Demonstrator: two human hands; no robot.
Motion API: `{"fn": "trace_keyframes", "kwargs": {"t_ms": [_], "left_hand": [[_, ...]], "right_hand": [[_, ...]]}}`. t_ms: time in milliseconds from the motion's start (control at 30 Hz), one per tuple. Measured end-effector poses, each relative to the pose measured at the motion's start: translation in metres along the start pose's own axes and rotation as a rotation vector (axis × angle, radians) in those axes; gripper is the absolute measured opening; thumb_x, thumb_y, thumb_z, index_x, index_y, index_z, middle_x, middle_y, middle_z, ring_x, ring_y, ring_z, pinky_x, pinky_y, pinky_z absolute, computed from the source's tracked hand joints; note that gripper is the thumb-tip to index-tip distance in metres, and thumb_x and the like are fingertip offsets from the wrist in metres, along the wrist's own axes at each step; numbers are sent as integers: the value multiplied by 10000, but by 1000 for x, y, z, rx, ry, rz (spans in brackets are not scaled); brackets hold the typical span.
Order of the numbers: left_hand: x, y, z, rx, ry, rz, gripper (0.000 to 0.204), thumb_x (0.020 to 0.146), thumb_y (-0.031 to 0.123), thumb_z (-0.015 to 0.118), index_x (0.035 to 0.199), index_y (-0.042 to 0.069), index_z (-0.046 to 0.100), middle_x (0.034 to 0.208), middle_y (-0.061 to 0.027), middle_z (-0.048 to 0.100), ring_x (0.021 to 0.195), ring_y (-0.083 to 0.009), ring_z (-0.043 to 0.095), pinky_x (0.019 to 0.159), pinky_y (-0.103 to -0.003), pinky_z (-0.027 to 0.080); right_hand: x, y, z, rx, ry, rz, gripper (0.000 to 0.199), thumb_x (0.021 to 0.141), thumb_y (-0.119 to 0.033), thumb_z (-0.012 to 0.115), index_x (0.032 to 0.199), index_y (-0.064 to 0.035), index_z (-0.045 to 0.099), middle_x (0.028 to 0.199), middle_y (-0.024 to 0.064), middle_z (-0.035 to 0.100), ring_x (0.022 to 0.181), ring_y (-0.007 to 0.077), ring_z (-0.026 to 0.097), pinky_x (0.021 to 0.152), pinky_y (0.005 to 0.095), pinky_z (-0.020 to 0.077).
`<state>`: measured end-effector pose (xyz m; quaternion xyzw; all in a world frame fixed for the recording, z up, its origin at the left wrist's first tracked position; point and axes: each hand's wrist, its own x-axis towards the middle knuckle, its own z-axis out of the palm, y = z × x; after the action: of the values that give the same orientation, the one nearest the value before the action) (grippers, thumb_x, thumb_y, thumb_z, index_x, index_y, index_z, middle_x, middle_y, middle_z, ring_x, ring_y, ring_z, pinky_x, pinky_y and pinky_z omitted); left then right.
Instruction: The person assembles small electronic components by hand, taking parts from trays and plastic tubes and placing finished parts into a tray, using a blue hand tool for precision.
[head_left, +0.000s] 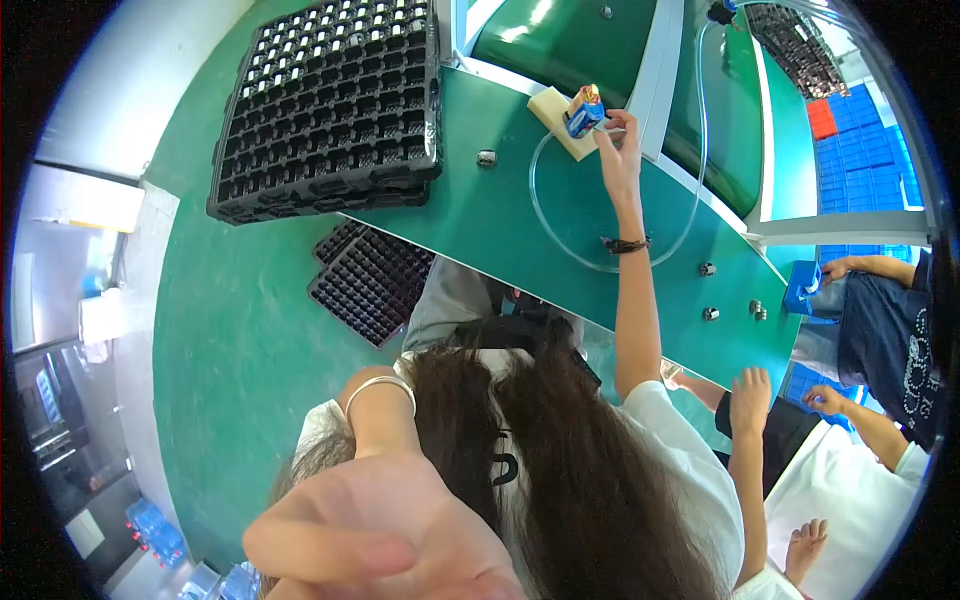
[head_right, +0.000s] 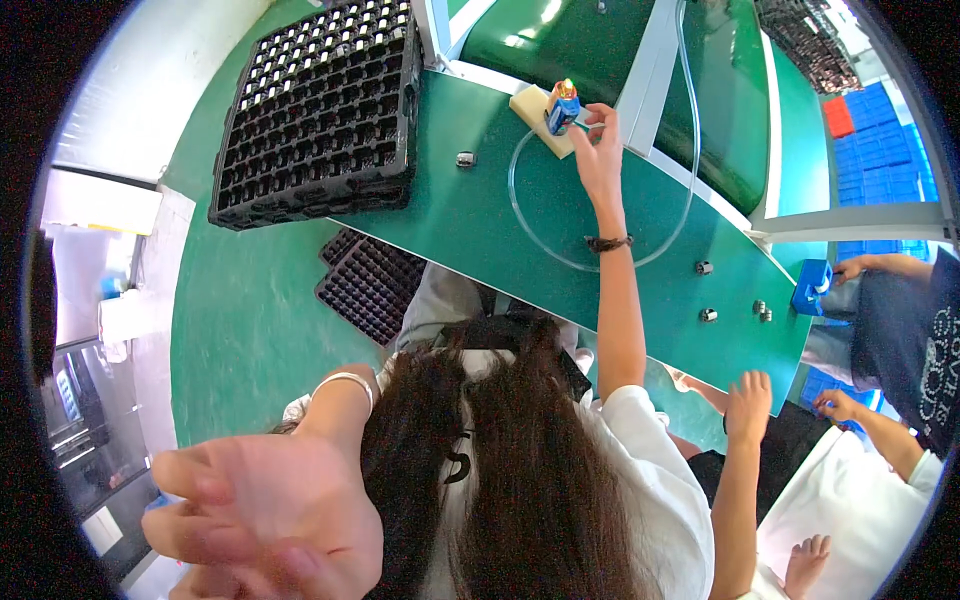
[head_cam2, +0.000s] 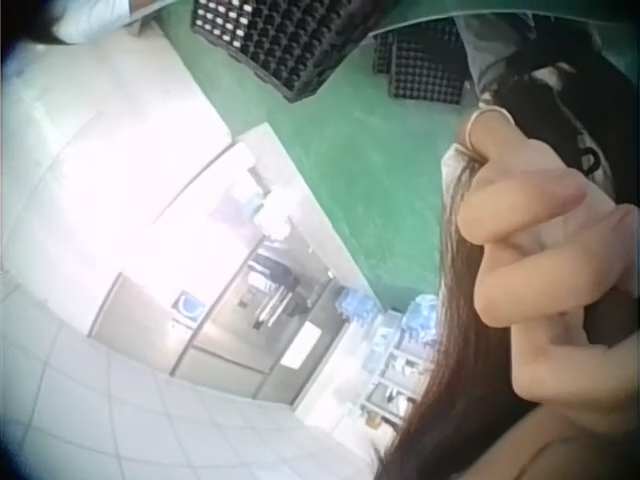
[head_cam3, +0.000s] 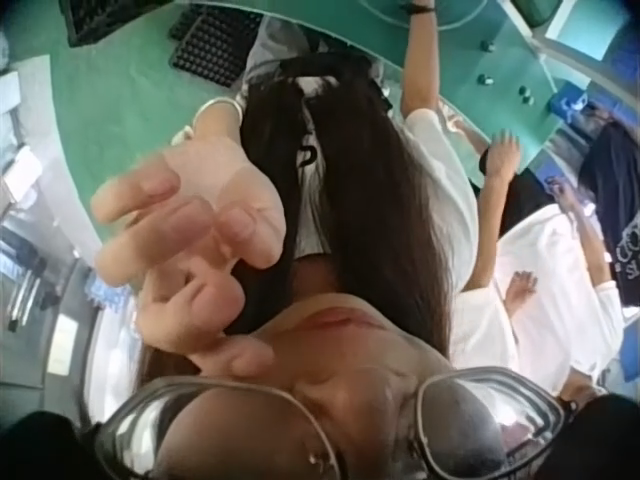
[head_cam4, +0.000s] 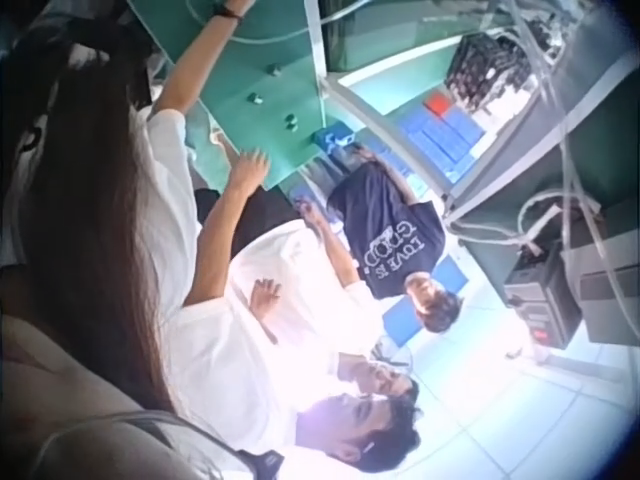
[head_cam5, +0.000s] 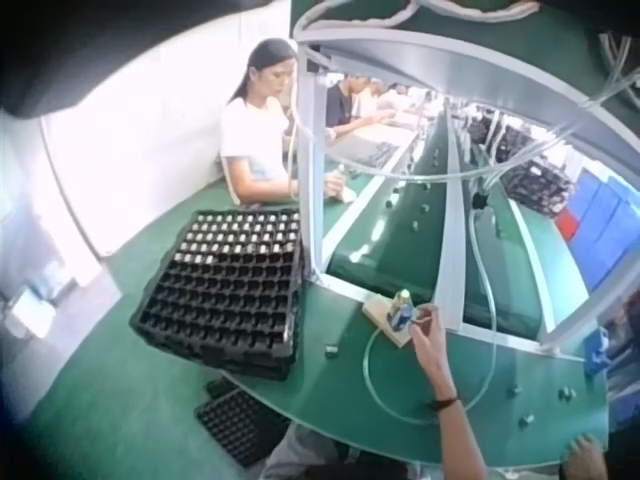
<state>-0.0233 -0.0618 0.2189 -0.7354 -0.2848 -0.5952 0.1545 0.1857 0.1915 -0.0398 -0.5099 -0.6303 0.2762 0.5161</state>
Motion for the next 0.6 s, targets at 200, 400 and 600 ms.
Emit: {"fn": "trace_keyframes", "kwargs": {"t_ms": [200, 400, 600], "left_hand": [[0, 1, -2, -14, 11, -35, 673, 765, -47, 482, 1308, 298, 284, 1083, 41, 439, 824, -175, 486, 665, -350, 412], [-34, -15, 24, 79, 279, -141, 426, 732, 38, 500, 1127, 169, 407, 889, -45, 431, 679, -178, 387, 602, -348, 307], [-40, -35, 23, -101, 392, -156, 218, 713, -4, 538, 928, 24, 560, 822, -114, 604, 678, -190, 521, 579, -299, 423]], "right_hand": [[2, -18, 25, -237, 34, -104, 470, 716, -268, 710, 1057, -5, 523, 904, 89, 516, 740, 161, 456, 667, 291, 413], [6, -3, 23, -427, 83, -126, 322, 726, -213, 683, 906, 15, 544, 825, 137, 514, 729, 286, 543, 648, 377, 440], [11, -9, 39, -362, 100, -148, 348, 730, -245, 676, 886, 36, 544, 837, 140, 519, 755, 286, 534, 669, 375, 426]]}}
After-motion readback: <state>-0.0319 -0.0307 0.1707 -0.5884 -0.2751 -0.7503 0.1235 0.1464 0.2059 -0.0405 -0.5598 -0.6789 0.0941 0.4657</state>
